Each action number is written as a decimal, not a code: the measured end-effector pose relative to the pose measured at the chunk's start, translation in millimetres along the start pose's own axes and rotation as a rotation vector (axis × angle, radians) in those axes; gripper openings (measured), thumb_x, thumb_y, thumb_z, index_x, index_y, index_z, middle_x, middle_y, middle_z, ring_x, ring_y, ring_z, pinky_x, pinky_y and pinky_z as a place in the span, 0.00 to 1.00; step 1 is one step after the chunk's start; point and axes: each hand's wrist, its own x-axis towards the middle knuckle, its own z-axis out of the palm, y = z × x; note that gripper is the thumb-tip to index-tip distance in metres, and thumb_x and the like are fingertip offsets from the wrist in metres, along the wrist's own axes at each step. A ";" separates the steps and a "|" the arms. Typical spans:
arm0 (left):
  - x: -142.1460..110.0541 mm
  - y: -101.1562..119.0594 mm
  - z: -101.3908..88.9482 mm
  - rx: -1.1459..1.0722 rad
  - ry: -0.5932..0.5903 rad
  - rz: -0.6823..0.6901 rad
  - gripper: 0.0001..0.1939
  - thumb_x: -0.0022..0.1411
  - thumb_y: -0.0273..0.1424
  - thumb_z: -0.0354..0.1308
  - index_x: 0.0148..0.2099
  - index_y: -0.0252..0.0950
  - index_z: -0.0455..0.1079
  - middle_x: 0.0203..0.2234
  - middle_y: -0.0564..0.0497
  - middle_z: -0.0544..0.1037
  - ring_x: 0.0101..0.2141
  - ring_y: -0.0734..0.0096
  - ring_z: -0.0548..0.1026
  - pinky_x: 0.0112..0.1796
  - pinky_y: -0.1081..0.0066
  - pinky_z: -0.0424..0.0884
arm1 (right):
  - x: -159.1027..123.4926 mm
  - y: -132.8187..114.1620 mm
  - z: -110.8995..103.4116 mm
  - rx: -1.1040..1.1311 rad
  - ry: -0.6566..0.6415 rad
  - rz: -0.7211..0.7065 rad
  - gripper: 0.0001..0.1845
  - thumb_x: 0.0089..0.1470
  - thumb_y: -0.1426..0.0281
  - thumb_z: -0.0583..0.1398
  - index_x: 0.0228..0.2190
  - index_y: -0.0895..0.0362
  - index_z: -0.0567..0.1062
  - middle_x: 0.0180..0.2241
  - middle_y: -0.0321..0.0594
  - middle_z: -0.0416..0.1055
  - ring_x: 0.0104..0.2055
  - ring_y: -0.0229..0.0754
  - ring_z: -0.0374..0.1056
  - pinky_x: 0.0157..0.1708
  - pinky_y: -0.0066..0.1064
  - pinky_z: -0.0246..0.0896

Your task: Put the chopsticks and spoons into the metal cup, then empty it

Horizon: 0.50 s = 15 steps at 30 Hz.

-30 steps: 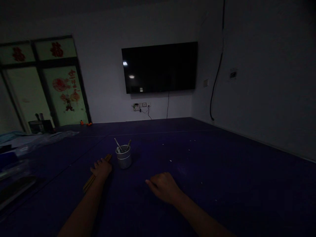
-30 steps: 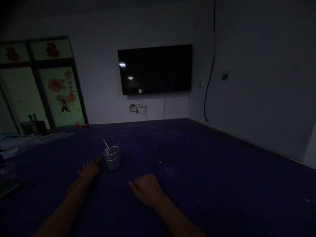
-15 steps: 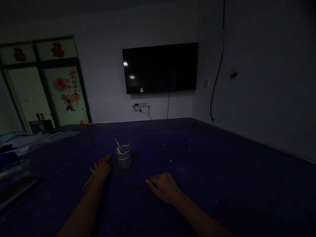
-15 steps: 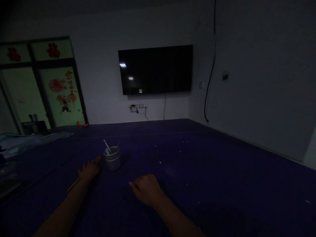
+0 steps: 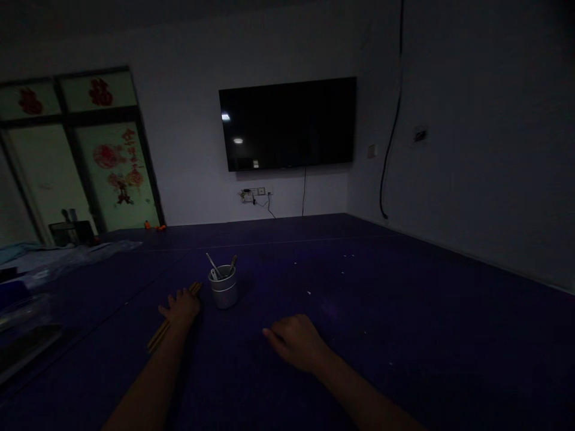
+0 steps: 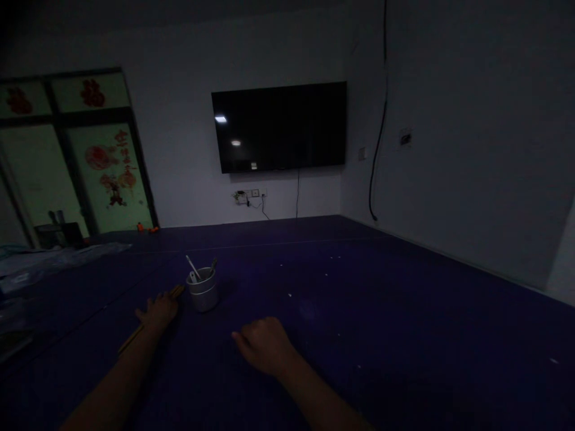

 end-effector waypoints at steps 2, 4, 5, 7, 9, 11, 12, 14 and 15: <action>-1.2 1.0 -1.6 -0.011 0.046 0.013 0.24 0.58 0.32 0.40 0.52 0.31 0.67 0.51 0.33 0.69 0.57 0.41 0.57 0.49 0.35 0.47 | 0.0 -0.2 -0.6 -0.007 -0.002 -0.007 0.24 0.62 0.61 0.46 0.24 0.57 0.75 0.26 0.39 0.76 0.27 0.37 0.71 0.23 0.27 0.47; -2.4 3.0 -5.4 -0.045 0.118 0.033 0.24 0.60 0.34 0.38 0.52 0.31 0.67 0.51 0.34 0.69 0.58 0.42 0.56 0.51 0.35 0.45 | 0.0 -0.3 -1.1 -0.013 -0.007 -0.023 0.24 0.62 0.61 0.46 0.25 0.57 0.75 0.26 0.39 0.76 0.27 0.37 0.71 0.23 0.27 0.47; -2.7 4.7 -8.2 -0.077 0.150 0.050 0.25 0.61 0.36 0.37 0.52 0.31 0.67 0.52 0.35 0.69 0.58 0.43 0.55 0.51 0.35 0.44 | 0.0 -0.3 -1.2 -0.015 -0.011 -0.029 0.24 0.62 0.61 0.46 0.25 0.57 0.75 0.26 0.39 0.76 0.27 0.37 0.71 0.23 0.27 0.47; -2.0 10.1 -15.3 -0.186 0.188 0.095 0.26 0.63 0.39 0.35 0.52 0.32 0.67 0.54 0.37 0.67 0.60 0.45 0.53 0.54 0.37 0.41 | 0.0 -0.6 -1.1 -0.019 -0.015 -0.029 0.25 0.62 0.61 0.45 0.25 0.57 0.75 0.26 0.40 0.76 0.27 0.37 0.71 0.23 0.27 0.48; 0.8 19.3 -23.2 -0.399 0.173 0.127 0.28 0.63 0.42 0.36 0.53 0.32 0.66 0.56 0.37 0.64 0.60 0.49 0.52 0.56 0.43 0.41 | -0.1 -1.1 -0.8 -0.017 -0.014 -0.019 0.25 0.62 0.61 0.45 0.25 0.58 0.75 0.26 0.41 0.76 0.26 0.37 0.71 0.24 0.27 0.49; 5.0 32.3 -30.9 -0.628 0.123 0.137 0.30 0.63 0.45 0.35 0.53 0.31 0.66 0.56 0.37 0.65 0.59 0.53 0.56 0.57 0.51 0.49 | -0.1 -1.7 -0.5 -0.011 -0.016 -0.017 0.25 0.62 0.61 0.45 0.25 0.58 0.75 0.26 0.41 0.76 0.27 0.37 0.71 0.24 0.26 0.50; 7.2 39.8 -34.5 -0.732 0.081 0.130 0.32 0.63 0.48 0.34 0.52 0.31 0.67 0.55 0.37 0.67 0.57 0.54 0.60 0.55 0.55 0.56 | 0.0 -1.9 -0.4 -0.004 -0.021 -0.019 0.25 0.62 0.61 0.45 0.25 0.58 0.75 0.26 0.41 0.76 0.27 0.36 0.71 0.25 0.26 0.50; 10.6 55.3 -41.6 -0.912 -0.049 0.101 0.35 0.61 0.53 0.34 0.49 0.32 0.70 0.48 0.38 0.74 0.50 0.54 0.70 0.47 0.58 0.67 | 0.2 -2.4 -0.7 0.008 -0.033 -0.022 0.25 0.62 0.61 0.46 0.25 0.58 0.75 0.27 0.41 0.76 0.27 0.37 0.71 0.25 0.26 0.51; 11.6 62.3 -45.1 -0.986 -0.134 0.077 0.36 0.58 0.55 0.36 0.46 0.31 0.71 0.43 0.38 0.77 0.46 0.53 0.73 0.43 0.59 0.69 | 0.4 -2.6 -1.1 0.012 -0.038 -0.023 0.25 0.62 0.61 0.46 0.25 0.57 0.75 0.27 0.40 0.76 0.28 0.37 0.71 0.25 0.25 0.51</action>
